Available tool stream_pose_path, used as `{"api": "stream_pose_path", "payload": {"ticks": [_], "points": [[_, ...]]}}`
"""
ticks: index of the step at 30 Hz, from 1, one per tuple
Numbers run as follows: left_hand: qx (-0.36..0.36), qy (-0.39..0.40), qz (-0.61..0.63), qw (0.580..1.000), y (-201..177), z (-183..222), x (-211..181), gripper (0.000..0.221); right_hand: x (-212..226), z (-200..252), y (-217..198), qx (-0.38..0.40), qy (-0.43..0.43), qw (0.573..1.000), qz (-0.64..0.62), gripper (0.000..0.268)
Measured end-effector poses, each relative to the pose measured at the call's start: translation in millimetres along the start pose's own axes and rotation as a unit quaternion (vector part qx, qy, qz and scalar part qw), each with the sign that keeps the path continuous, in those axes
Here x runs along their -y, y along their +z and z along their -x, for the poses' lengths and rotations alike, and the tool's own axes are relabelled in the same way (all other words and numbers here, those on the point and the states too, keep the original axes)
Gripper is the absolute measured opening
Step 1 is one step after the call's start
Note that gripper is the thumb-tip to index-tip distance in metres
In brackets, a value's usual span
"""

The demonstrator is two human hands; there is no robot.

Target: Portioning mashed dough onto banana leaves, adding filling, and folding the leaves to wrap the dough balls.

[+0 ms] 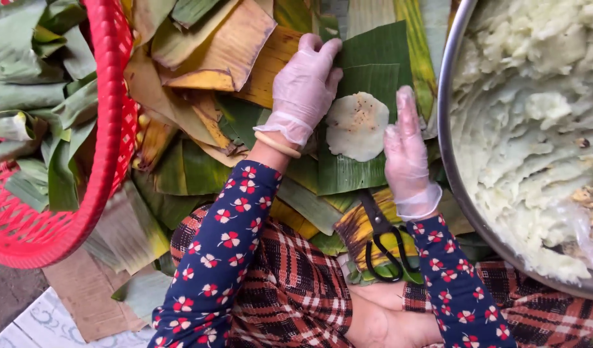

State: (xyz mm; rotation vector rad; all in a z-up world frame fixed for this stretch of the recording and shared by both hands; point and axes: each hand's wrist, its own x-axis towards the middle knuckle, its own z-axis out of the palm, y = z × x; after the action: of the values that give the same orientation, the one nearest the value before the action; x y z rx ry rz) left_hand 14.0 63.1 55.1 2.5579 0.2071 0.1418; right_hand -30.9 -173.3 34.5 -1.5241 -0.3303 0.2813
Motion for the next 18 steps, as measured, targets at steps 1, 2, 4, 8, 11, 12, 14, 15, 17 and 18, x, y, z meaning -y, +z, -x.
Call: {"api": "stream_pose_path", "payload": {"ticks": [1,2,4,8,11,12,14,15,17,18], "points": [[0.027,-0.008,-0.013,1.000,-3.4,1.4,-2.6,0.041,-2.0,5.0,-9.1,-0.002,-0.024,0.996,0.087,0.074],[0.054,-0.017,-0.025,0.998,-6.1,2.8,-4.8,0.047,-4.8,9.8,-18.2,-0.005,-0.047,0.984,0.174,0.065],[0.055,-0.016,-0.041,0.997,-8.1,9.1,-7.8,0.041,24.2,11.2,-19.4,-0.001,-0.071,0.959,0.275,0.057],[0.044,-0.004,-0.025,0.999,-1.3,17.4,-4.1,0.024,42.8,0.5,-12.7,0.070,-0.078,0.921,0.374,0.062],[0.039,0.039,0.033,0.998,-15.1,25.7,-12.7,0.014,52.7,-32.6,1.0,0.100,-0.109,0.876,0.459,0.057],[0.038,0.036,0.030,0.998,-15.9,28.3,-9.5,0.014,46.2,-43.8,4.3,0.102,-0.110,0.877,0.456,0.057],[-0.039,0.143,0.011,0.989,-15.6,27.2,-4.4,0.018,32.9,-70.0,8.4,0.066,-0.151,0.848,0.504,0.053],[-0.037,0.142,0.011,0.989,-14.8,29.1,-1.1,0.018,28.9,-72.8,6.1,0.067,-0.150,0.848,0.504,0.053],[-0.037,0.186,-0.080,0.979,-10.7,34.2,8.7,0.052,17.6,-78.1,3.0,-0.007,-0.317,0.774,0.549,0.033],[-0.034,0.182,-0.079,0.980,-14.1,35.2,9.2,0.052,21.2,-73.9,3.1,-0.003,-0.314,0.775,0.548,0.033]]}}
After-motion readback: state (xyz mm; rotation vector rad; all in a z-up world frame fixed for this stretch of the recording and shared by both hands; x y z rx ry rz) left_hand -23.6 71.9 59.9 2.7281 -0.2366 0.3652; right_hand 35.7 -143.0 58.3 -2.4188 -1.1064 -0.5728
